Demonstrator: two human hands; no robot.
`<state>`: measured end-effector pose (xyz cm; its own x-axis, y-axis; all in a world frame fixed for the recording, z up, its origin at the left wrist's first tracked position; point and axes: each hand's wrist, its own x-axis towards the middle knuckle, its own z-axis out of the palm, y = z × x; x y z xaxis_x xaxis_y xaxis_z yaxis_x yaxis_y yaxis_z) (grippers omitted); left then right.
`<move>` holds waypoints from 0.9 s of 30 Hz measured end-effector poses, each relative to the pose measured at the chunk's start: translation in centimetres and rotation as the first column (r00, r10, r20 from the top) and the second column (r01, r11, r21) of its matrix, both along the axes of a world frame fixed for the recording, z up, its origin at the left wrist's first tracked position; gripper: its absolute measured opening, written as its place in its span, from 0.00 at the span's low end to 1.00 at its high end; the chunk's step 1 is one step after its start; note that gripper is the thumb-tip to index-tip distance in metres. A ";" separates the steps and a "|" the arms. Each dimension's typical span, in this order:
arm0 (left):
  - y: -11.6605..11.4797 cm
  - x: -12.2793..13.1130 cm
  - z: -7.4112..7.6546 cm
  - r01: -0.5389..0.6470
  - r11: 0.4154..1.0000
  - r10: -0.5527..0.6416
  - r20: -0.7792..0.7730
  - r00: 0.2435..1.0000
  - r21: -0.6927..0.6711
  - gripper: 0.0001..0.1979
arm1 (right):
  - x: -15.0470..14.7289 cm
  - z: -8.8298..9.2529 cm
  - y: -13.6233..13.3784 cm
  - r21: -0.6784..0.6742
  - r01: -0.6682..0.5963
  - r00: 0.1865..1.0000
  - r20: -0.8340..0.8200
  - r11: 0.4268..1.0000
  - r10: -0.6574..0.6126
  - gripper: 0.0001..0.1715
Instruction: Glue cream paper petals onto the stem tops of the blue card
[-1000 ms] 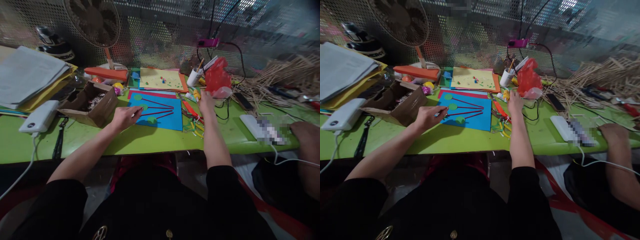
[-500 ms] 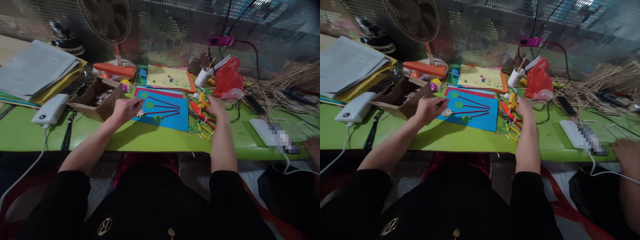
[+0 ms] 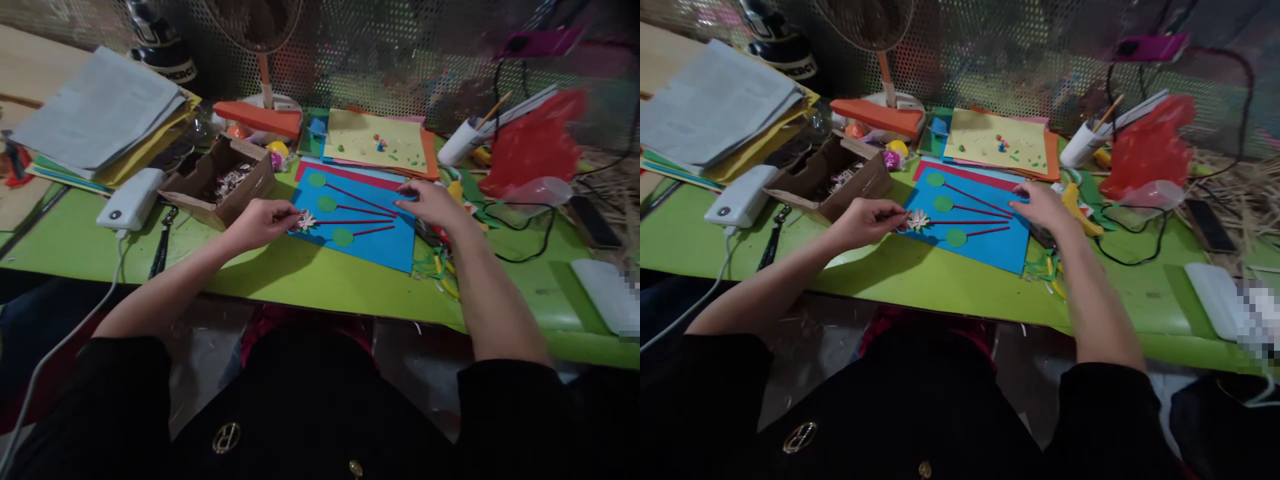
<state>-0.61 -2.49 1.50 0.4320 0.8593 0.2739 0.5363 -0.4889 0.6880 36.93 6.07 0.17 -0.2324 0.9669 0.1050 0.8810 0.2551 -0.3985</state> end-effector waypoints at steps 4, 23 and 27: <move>-0.2 -1.5 -0.4 0.127 0.937 -0.109 0.075 0.991 -0.324 0.16 | -0.6 -0.6 3.5 -0.013 0.016 0.995 0.100 1.000 -0.014 0.22; 0.6 -3.1 -0.9 0.154 0.646 -0.075 0.138 0.988 -0.748 0.15 | -1.6 -1.2 4.0 -0.209 -0.001 1.000 -0.012 0.978 -0.002 0.23; 0.5 -3.3 -0.9 0.193 0.634 -0.118 0.153 0.981 -0.748 0.13 | -1.5 -1.2 3.4 -0.277 -0.111 0.991 -0.103 0.954 0.086 0.18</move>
<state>-3.94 -1.94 0.57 0.5875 0.7033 -0.4003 0.4258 0.1520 0.8920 35.44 9.43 -1.03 -0.3301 0.9329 -0.1439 0.8149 0.2047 -0.5422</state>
